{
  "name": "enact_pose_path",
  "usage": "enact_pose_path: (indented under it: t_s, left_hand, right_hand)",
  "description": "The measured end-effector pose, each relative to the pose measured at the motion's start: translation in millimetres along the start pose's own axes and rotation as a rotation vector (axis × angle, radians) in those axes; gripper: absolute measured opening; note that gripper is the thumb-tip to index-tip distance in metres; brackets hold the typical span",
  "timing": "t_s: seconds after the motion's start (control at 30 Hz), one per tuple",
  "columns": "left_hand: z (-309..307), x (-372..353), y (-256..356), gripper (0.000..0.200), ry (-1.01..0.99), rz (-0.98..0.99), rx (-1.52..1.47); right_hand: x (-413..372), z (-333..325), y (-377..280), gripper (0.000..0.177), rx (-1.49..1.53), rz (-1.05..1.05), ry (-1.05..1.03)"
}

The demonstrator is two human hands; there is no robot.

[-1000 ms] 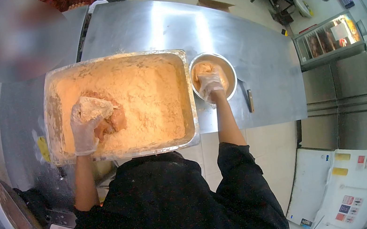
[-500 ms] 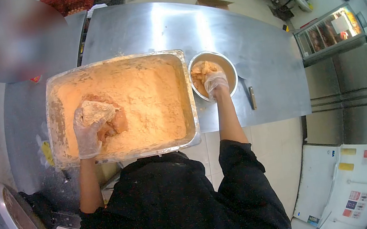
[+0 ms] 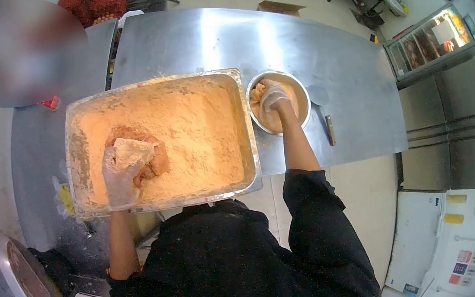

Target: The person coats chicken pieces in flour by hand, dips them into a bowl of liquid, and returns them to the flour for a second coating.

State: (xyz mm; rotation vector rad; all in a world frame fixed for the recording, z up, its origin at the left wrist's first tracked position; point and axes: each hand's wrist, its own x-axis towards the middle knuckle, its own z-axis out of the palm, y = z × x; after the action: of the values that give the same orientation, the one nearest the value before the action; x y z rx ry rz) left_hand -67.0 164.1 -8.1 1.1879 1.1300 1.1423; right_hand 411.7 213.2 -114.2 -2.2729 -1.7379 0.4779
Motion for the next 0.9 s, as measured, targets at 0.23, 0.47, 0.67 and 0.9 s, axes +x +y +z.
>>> enact_pose_path:
  t_s: [0.23,0.47,0.67,0.9]
  left_hand:
    - [4.4,-1.7,-17.4,0.048,0.011,-0.067,-0.178]
    - [-3.1,-5.2,-15.2,0.045,0.057,0.004,-0.129]
    - [-15.0,1.1,2.6,0.046,0.107,-0.078,-0.164]
    - [-50.8,8.0,-16.4,0.025,0.111,0.257,0.409]
  right_hand:
    - [-10.9,4.3,17.0,0.035,-0.037,0.009,-0.014]
    - [-30.0,-7.6,45.8,0.034,0.106,-0.024,0.041]
    - [-25.6,-27.8,76.4,0.030,0.163,-0.071,0.066]
    - [-67.3,-117.3,-46.9,0.028,0.993,0.234,0.028]
